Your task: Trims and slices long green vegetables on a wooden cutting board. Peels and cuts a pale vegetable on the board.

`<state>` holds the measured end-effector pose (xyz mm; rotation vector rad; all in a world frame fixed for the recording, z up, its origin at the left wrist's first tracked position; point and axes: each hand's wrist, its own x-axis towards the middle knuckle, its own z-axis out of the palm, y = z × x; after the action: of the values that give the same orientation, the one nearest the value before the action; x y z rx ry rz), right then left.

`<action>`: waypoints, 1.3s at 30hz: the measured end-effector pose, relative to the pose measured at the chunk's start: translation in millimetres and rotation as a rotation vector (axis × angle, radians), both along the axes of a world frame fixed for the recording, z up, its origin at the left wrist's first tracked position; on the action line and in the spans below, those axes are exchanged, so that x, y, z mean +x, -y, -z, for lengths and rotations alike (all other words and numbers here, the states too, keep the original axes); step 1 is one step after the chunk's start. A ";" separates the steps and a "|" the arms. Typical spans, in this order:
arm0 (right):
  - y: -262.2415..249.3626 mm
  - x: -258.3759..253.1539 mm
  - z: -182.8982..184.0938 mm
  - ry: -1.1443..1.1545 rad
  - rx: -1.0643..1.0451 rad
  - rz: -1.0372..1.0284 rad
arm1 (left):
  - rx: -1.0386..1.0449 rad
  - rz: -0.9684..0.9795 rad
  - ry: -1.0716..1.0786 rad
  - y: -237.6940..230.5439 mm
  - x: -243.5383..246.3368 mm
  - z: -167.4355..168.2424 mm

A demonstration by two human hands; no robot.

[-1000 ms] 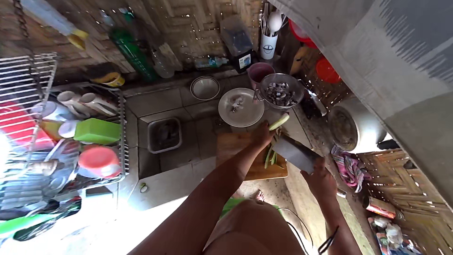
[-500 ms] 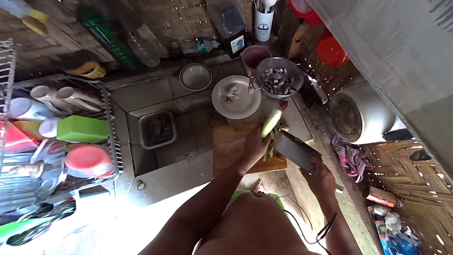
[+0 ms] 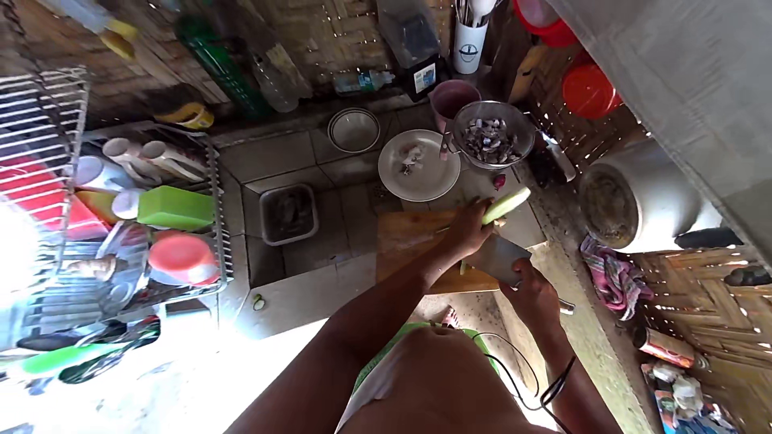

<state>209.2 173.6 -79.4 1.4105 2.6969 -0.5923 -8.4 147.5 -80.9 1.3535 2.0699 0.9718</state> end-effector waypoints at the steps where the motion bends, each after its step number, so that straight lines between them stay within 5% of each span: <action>1: 0.0 0.3 0.6 -0.005 -0.034 0.006 | -0.007 -0.036 0.024 1.8 -9.4 -5.4; 8: 1.9 4.7 16.1 -0.027 -0.515 -0.148 | -0.110 -0.305 0.086 91.9 -77.7 5.7; 16: 4.3 -33.0 44.1 -0.040 -0.724 -0.188 | -0.118 -0.484 0.468 184.2 -90.7 45.6; 20: -18.9 -29.4 44.4 -0.087 -0.683 -0.058 | -0.154 -0.417 0.422 185.5 -84.6 46.8; 23: -30.2 -29.0 32.4 -0.023 -0.490 -0.027 | -0.238 -0.300 0.192 181.2 -83.0 53.3; 29: -7.6 -37.2 10.1 -0.022 -0.430 0.042 | -0.371 -0.137 -0.015 179.3 -77.1 69.6; 39: 29.5 -44.9 29.7 -0.093 -0.540 0.004 | -0.330 -0.490 0.262 166.7 -49.9 66.2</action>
<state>164.4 144.1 -109.1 1.2565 2.3237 -1.2895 -58.2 -19.2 -147.1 0.5316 2.2689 0.8821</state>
